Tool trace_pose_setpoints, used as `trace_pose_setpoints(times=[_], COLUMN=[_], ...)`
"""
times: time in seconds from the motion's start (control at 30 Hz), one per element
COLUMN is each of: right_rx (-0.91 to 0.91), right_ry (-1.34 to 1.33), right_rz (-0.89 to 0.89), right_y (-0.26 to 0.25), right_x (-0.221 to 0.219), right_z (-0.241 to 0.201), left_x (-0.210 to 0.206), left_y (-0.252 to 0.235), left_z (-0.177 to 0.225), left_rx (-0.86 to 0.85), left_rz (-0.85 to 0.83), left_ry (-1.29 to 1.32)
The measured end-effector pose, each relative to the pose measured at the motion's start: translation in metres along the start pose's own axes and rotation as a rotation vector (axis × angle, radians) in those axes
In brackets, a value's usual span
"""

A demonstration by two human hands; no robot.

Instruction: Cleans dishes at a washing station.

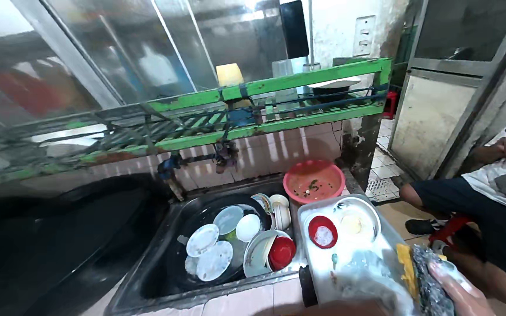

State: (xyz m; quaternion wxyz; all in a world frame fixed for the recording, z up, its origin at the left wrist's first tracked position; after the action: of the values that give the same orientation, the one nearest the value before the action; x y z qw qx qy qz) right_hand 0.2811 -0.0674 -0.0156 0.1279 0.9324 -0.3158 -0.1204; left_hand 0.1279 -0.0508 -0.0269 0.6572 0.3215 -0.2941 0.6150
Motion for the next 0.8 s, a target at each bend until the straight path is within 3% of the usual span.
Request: trace_pose_setpoints(times=[0.07,0.1,0.17,0.23,0.27,0.37,0.43,0.5,0.53,0.57,0.6,0.7,0.73,0.8], right_rx=[0.026,0.079,0.349,0.673,0.655,0.140,0.128,0.460,0.702,0.832,0.801,0.197,0.072,0.135], right_ry=[0.030,0.090,0.244,0.356,0.371,0.417,0.515,0.651,0.632,0.598,0.589,0.599,0.578,0.621], right_rz=[0.058,0.064,-0.014,0.022,0.030,0.010,-0.005,0.004,0.039,0.067,0.047,-0.024,-0.010,-0.007], right_y=[0.003,0.007,0.025,0.038,0.028,-0.027,-0.031,0.007,0.032,0.045,0.040,-0.029,-0.043,-0.033], right_x=[-0.009,-0.021,-0.065,-0.101,-0.107,-0.111,-0.129,-0.159,-0.170,-0.175,-0.174,-0.151,-0.144,-0.153], right_z=[-0.005,-0.009,-0.031,-0.054,-0.056,-0.045,-0.040,-0.047,-0.051,-0.054,-0.054,-0.044,-0.041,-0.043], left_x=[0.039,0.051,0.064,0.066,0.066,0.067,0.069,0.077,0.080,0.083,0.085,0.073,0.073,0.080], left_y=[0.025,0.033,0.038,0.040,0.043,0.056,0.065,0.078,0.085,0.089,0.091,0.090,0.090,0.093], left_z=[-0.024,-0.036,-0.044,-0.039,-0.036,-0.032,-0.036,-0.041,-0.049,-0.051,-0.047,-0.042,-0.044,-0.055], left_rx=[0.109,0.221,0.363,0.270,0.211,0.306,0.298,0.331,0.320,0.290,0.281,0.340,0.327,0.336], left_rz=[0.410,0.542,0.694,0.828,0.881,0.989,1.054,1.087,1.098,1.055,1.028,1.135,1.189,1.336], left_ry=[0.285,0.545,0.829,0.957,1.031,1.086,1.069,0.982,0.889,0.829,0.788,0.982,1.017,1.047])
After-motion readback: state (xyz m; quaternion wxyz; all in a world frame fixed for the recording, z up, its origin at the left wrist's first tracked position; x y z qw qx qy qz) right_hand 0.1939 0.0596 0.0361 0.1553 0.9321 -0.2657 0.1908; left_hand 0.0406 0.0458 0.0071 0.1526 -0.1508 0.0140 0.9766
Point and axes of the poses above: each hand's wrist, its own y-axis away from the middle knuckle, its own x-axis out of the back of the hand, z = x × y, the point moved 10 cm from there along -y, towards the middle knuckle, and after that the axes turned 14 degrees about -x, right-handed, at the moved point
